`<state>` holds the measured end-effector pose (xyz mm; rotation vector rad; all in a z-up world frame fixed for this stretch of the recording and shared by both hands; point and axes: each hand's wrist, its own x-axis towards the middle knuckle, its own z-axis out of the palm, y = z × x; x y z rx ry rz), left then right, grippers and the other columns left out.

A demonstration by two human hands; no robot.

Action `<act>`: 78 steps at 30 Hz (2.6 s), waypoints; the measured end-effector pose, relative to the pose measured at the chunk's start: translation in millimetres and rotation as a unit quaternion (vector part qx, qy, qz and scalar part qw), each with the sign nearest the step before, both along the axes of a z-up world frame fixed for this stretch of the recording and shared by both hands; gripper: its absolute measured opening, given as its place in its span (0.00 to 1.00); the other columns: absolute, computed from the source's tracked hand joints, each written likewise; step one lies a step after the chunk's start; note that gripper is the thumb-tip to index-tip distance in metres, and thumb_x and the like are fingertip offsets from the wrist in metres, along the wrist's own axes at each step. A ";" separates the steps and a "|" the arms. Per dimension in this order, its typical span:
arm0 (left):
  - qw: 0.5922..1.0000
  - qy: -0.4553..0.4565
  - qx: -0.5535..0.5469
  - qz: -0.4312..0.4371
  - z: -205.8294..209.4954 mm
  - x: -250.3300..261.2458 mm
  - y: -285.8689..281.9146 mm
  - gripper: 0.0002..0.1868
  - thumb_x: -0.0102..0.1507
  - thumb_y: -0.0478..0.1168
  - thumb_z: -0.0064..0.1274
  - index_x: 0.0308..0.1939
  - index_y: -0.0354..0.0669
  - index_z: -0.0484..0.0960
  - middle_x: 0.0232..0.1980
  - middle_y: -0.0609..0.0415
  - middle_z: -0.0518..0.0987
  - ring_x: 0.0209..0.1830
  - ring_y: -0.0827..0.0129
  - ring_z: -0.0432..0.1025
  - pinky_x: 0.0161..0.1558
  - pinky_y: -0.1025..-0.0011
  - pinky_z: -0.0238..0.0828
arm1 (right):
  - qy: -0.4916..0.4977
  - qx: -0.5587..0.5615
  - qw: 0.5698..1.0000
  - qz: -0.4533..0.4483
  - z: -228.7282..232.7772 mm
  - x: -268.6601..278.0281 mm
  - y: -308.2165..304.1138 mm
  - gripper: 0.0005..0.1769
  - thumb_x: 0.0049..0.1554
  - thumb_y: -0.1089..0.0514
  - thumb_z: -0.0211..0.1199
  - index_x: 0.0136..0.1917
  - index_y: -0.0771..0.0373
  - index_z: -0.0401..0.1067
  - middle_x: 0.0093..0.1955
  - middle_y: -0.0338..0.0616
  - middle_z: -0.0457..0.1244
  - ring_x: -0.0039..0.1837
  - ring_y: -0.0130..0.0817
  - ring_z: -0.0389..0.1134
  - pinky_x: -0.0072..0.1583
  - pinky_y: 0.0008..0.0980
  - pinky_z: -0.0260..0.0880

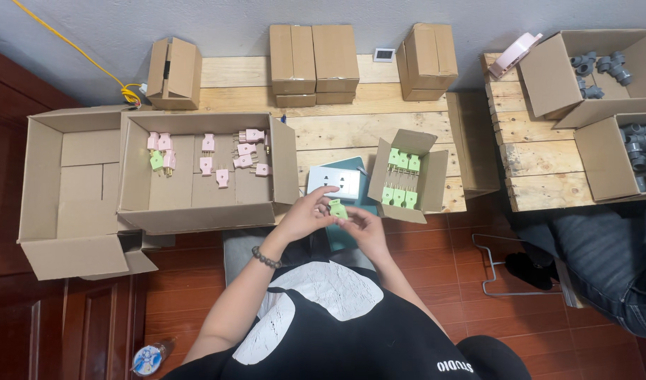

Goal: The person repeatedly picks up small green and pink electrical components from a large cardboard box, inserts them into a white socket panel, and places the panel into a smaller box. The process is repeated multiple times throughout the clip.

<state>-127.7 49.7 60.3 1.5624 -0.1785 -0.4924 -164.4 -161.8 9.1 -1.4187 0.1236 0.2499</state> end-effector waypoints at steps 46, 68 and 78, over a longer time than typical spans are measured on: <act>0.794 -0.017 0.563 0.228 -124.8 153.6 371.0 0.18 0.67 0.30 0.36 0.51 0.40 0.82 0.48 0.40 0.81 0.47 0.43 0.77 0.48 0.51 0.75 | -0.127 -0.450 0.881 0.070 6.4 -80.1 -47.3 0.12 0.63 0.51 0.60 0.55 0.55 0.80 0.51 0.36 0.72 0.54 0.32 0.72 0.55 0.32 0.70; 0.767 0.149 0.622 0.061 -60.1 97.1 292.3 0.20 0.58 0.31 0.57 0.55 0.39 0.75 0.59 0.43 0.69 0.54 0.49 0.74 0.53 0.58 0.76 | -0.033 -0.419 0.905 0.063 11.5 -81.6 -31.1 0.13 0.62 0.49 0.62 0.56 0.51 0.82 0.47 0.36 0.72 0.46 0.27 0.70 0.47 0.27 0.70; 0.983 -0.103 0.015 0.152 114.3 -12.9 109.9 0.22 0.63 0.32 0.64 0.61 0.34 0.79 0.58 0.36 0.77 0.52 0.52 0.79 0.52 0.59 0.83 | -0.240 -0.211 0.946 0.045 71.0 -38.1 8.5 0.33 0.50 0.59 0.78 0.69 0.61 0.74 0.51 0.49 0.67 0.47 0.39 0.71 0.41 0.33 0.74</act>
